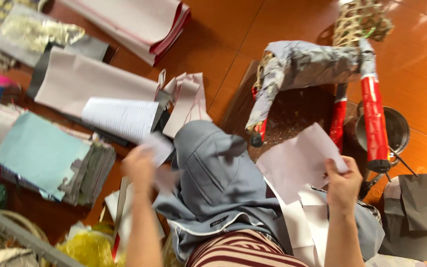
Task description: Wrapping a giraffe-shaped craft object with paper and red tape
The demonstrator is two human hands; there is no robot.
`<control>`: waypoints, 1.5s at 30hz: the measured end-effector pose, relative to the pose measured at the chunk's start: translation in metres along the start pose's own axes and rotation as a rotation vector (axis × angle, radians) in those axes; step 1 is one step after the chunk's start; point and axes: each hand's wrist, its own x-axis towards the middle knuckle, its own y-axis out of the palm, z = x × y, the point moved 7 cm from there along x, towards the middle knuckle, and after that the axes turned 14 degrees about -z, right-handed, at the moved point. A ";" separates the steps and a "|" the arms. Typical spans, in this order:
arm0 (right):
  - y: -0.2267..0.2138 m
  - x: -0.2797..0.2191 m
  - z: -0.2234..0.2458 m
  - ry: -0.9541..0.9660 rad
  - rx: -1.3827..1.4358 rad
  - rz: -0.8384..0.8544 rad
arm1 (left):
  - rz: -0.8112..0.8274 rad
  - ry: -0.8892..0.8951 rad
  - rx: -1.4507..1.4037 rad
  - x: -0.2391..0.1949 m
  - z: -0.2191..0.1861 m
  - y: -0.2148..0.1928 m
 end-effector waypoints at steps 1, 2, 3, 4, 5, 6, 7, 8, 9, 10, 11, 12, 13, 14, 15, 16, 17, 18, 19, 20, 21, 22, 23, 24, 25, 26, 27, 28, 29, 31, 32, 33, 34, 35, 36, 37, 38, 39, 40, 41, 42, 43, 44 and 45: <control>0.003 0.000 0.002 -0.054 -0.015 -0.047 | -0.048 -0.302 0.083 0.014 0.046 -0.027; 0.008 0.003 -0.006 -0.055 0.000 -0.066 | -0.044 -0.280 0.074 0.019 0.093 -0.029; 0.015 0.007 -0.018 -0.012 0.019 -0.057 | 0.046 -0.228 0.191 0.026 0.136 -0.034; 0.024 0.009 -0.030 0.033 0.037 -0.047 | 0.134 -0.176 0.312 0.033 0.175 -0.045; 0.026 0.006 -0.028 0.035 0.049 -0.065 | 0.138 -0.155 0.308 0.026 0.152 -0.051; 0.026 0.003 -0.027 0.007 0.018 -0.101 | -0.032 -0.021 0.573 0.022 0.124 -0.068; 0.026 -0.001 -0.025 -0.019 -0.013 -0.138 | -0.211 0.117 0.831 0.014 0.094 -0.084; 0.025 -0.004 -0.021 -0.015 -0.013 -0.152 | -0.206 0.130 0.826 0.016 0.042 -0.073; 0.023 -0.010 0.001 -0.274 -0.037 -0.216 | -0.029 -0.055 0.365 0.012 -0.002 -0.061; 0.021 -0.020 0.021 -0.531 -0.065 -0.269 | 0.149 -0.236 -0.094 -0.003 -0.054 -0.059; 0.023 -0.032 0.028 -0.523 -0.070 -0.278 | 0.159 -0.231 -0.090 -0.015 -0.078 -0.038; 0.032 -0.047 0.044 -0.663 -0.118 -0.221 | 0.385 -0.135 -0.231 -0.034 -0.112 -0.004; 0.041 -0.064 0.060 -0.801 -0.167 -0.163 | 0.611 -0.036 -0.370 -0.057 -0.148 0.026; 0.048 -0.077 0.053 -0.798 -0.174 -0.172 | 0.622 -0.033 -0.372 -0.078 -0.157 0.052; 0.064 -0.087 0.041 -0.712 -0.180 -0.035 | 0.853 0.113 -0.515 -0.112 -0.182 0.081; 0.081 -0.098 0.029 -0.628 -0.183 0.100 | 1.080 0.266 -0.660 -0.148 -0.205 0.105; 0.084 -0.106 0.027 -0.627 -0.186 0.091 | 1.087 0.270 -0.664 -0.170 -0.198 0.131; 0.096 -0.110 0.014 -0.468 -0.252 0.196 | 1.132 0.109 -0.776 -0.189 -0.188 0.158; 0.107 -0.116 -0.001 -0.305 -0.313 0.298 | 1.173 -0.056 -0.883 -0.209 -0.179 0.186; 0.105 -0.108 -0.007 -0.300 -0.317 0.291 | 1.182 -0.058 -0.884 -0.225 -0.163 0.207; 0.111 -0.106 -0.021 -0.206 -0.296 0.446 | 1.111 -0.540 -0.915 -0.239 -0.128 0.237; 0.117 -0.108 -0.035 -0.105 -0.268 0.601 | 0.992 -1.016 -0.906 -0.260 -0.089 0.259; 0.115 -0.093 -0.038 -0.098 -0.268 0.595 | 0.999 -1.019 -0.898 -0.258 -0.083 0.257; 0.111 -0.074 -0.034 -0.214 -0.316 0.505 | 0.965 -1.261 -0.918 -0.262 -0.072 0.255; 0.107 -0.056 -0.030 -0.329 -0.363 0.413 | 0.920 -1.504 -0.929 -0.267 -0.062 0.252; 0.109 -0.041 -0.028 -0.325 -0.362 0.410 | 0.922 -1.504 -0.924 -0.251 -0.068 0.246; 0.114 -0.030 -0.039 -0.182 -0.490 0.519 | 0.895 -1.504 -0.933 -0.235 -0.073 0.239; 0.115 -0.018 -0.051 -0.036 -0.618 0.622 | 0.872 -1.504 -0.942 -0.219 -0.080 0.234; 0.113 -0.023 -0.041 -0.032 -0.619 0.617 | 0.878 -1.506 -0.938 -0.204 -0.076 0.238; 0.117 -0.043 -0.028 0.284 -0.299 0.775 | 0.778 -1.320 -0.984 -0.159 -0.068 0.246; 0.127 -0.048 -0.024 0.285 -0.299 0.773 | 0.780 -1.320 -0.983 -0.148 -0.080 0.240; 0.133 -0.047 -0.019 0.338 -0.207 0.649 | 0.770 -1.347 -1.027 -0.137 -0.093 0.234; 0.139 -0.047 -0.015 0.388 -0.112 0.523 | 0.762 -1.370 -1.070 -0.125 -0.106 0.229; 0.148 -0.046 -0.024 0.387 -0.108 0.520 | 0.765 -1.366 -1.069 -0.122 -0.129 0.219; 0.158 -0.044 -0.030 0.378 -0.019 0.484 | 0.777 -1.370 -1.059 -0.118 -0.152 0.209; 0.168 -0.041 -0.036 0.368 0.070 0.447 | 0.789 -1.374 -1.049 -0.115 -0.174 0.199; 0.170 -0.040 -0.043 0.371 0.072 0.446 | 0.790 -1.374 -1.045 -0.112 -0.175 0.204; 0.172 -0.038 -0.049 0.348 0.074 0.438 | 0.864 -1.378 -1.037 -0.112 -0.179 0.210; 0.173 -0.036 -0.054 0.325 0.076 0.427 | 0.942 -1.381 -1.027 -0.113 -0.183 0.217; 0.166 -0.029 -0.050 0.326 0.077 0.423 | 0.946 -1.380 -1.024 -0.111 -0.176 0.224; 0.156 -0.018 -0.040 0.171 -0.005 0.373 | 0.966 -1.400 -1.006 -0.111 -0.169 0.233; 0.146 -0.009 -0.029 0.016 -0.086 0.323 | 0.985 -1.419 -0.989 -0.111 -0.162 0.242; 0.141 -0.011 -0.018 0.018 -0.087 0.320 | 0.988 -1.420 -0.987 -0.110 -0.164 0.240; 0.139 -0.019 0.019 -0.392 -0.094 0.354 | 0.979 -1.429 -1.009 -0.108 -0.167 0.239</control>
